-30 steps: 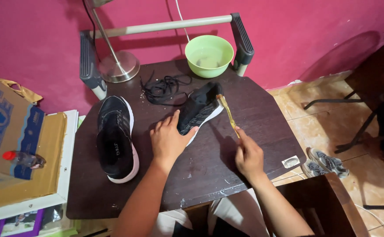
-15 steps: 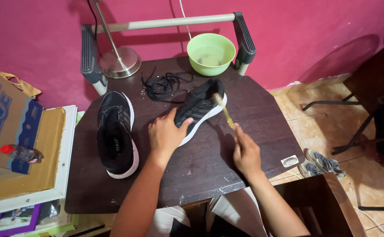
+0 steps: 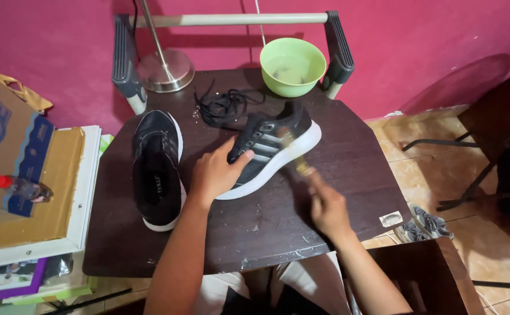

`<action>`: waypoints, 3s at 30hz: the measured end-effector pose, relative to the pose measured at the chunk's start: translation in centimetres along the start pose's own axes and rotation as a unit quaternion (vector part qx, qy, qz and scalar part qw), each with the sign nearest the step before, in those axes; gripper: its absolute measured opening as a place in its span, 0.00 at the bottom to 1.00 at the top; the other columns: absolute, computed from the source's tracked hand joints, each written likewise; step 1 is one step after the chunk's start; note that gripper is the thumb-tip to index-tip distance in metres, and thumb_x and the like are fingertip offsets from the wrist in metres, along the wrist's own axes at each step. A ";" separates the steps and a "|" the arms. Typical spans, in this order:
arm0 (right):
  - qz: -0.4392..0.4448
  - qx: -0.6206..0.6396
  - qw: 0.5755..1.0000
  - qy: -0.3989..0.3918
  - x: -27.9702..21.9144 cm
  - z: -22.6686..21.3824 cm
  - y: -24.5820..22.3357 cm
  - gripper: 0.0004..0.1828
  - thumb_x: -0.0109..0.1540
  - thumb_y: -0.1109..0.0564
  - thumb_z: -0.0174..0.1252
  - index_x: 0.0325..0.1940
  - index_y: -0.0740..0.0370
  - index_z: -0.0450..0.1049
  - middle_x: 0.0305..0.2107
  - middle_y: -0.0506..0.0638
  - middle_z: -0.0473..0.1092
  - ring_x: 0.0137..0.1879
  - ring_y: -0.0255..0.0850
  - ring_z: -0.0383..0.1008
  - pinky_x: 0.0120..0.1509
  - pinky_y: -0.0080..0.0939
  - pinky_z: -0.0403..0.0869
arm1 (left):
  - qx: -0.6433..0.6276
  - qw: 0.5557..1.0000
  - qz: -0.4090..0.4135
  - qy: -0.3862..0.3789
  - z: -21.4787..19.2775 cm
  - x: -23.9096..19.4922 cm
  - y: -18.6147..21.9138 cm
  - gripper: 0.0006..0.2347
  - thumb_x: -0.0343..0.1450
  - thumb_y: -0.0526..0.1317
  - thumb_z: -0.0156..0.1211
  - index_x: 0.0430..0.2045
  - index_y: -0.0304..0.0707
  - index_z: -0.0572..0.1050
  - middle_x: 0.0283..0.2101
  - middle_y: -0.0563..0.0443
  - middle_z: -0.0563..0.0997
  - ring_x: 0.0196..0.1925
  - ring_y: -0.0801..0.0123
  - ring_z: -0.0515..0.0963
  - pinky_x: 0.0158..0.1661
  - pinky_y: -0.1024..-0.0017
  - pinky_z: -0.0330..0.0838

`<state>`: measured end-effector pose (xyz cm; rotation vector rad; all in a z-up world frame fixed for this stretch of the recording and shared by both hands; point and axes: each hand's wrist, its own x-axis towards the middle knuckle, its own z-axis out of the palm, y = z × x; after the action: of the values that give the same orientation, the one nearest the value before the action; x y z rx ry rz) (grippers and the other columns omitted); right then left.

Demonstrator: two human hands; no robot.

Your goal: The person scrubs a black sneaker with a toothbrush, focusing on the interior lining and the upper fabric. They rotate the shoe to access different areas while holding it steady with their other hand. The shoe laces are removed and placed on the table nearby.

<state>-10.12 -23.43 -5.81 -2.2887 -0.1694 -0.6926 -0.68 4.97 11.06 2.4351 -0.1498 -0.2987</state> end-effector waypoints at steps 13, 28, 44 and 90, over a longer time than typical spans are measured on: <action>-0.019 -0.022 0.998 0.062 -0.3 -0.1 2.7 0.29 0.60 0.72 0.54 0.66 0.65 0.73 0.46 0.66 0.77 0.52 0.58 0.78 0.55 0.55 0.77 | -0.052 0.997 -0.021 -0.047 -1.7 -0.4 0.2 0.34 0.70 0.64 0.51 0.66 0.43 0.68 0.59 0.30 0.77 0.65 0.42 0.73 0.64 0.52 0.65; -0.004 -0.008 0.997 0.077 0.8 -1.7 -0.6 0.25 0.65 0.67 0.51 0.68 0.64 0.72 0.52 0.62 0.76 0.57 0.56 0.76 0.59 0.54 0.76 | -0.002 0.999 -0.002 -0.033 -0.8 -0.4 0.0 0.30 0.71 0.64 0.49 0.66 0.51 0.69 0.55 0.33 0.80 0.60 0.43 0.78 0.61 0.52 0.69; -0.070 0.033 0.996 -0.045 -0.1 -1.4 -2.2 0.12 0.61 0.59 0.57 0.45 0.57 0.84 0.33 0.58 0.81 0.39 0.55 0.83 0.43 0.50 0.80 | -0.027 0.997 -0.009 -0.071 -0.2 0.3 -1.5 0.33 0.73 0.67 0.39 0.69 0.48 0.63 0.65 0.37 0.73 0.69 0.47 0.69 0.68 0.53 0.59; -0.039 0.052 0.983 -0.172 -5.5 -2.5 -7.0 0.21 0.68 0.56 0.50 0.64 0.65 0.70 0.27 0.53 0.82 0.20 0.35 0.71 0.25 0.37 0.75 | 0.003 0.994 0.076 -0.080 3.4 1.2 -2.8 0.25 0.73 0.57 0.37 0.67 0.64 0.65 0.61 0.46 0.73 0.62 0.46 0.71 0.60 0.54 0.63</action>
<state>-18.01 -19.58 -2.91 -2.2928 -0.4500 -0.3119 -0.33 4.79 6.52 2.3890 -0.4057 -0.4256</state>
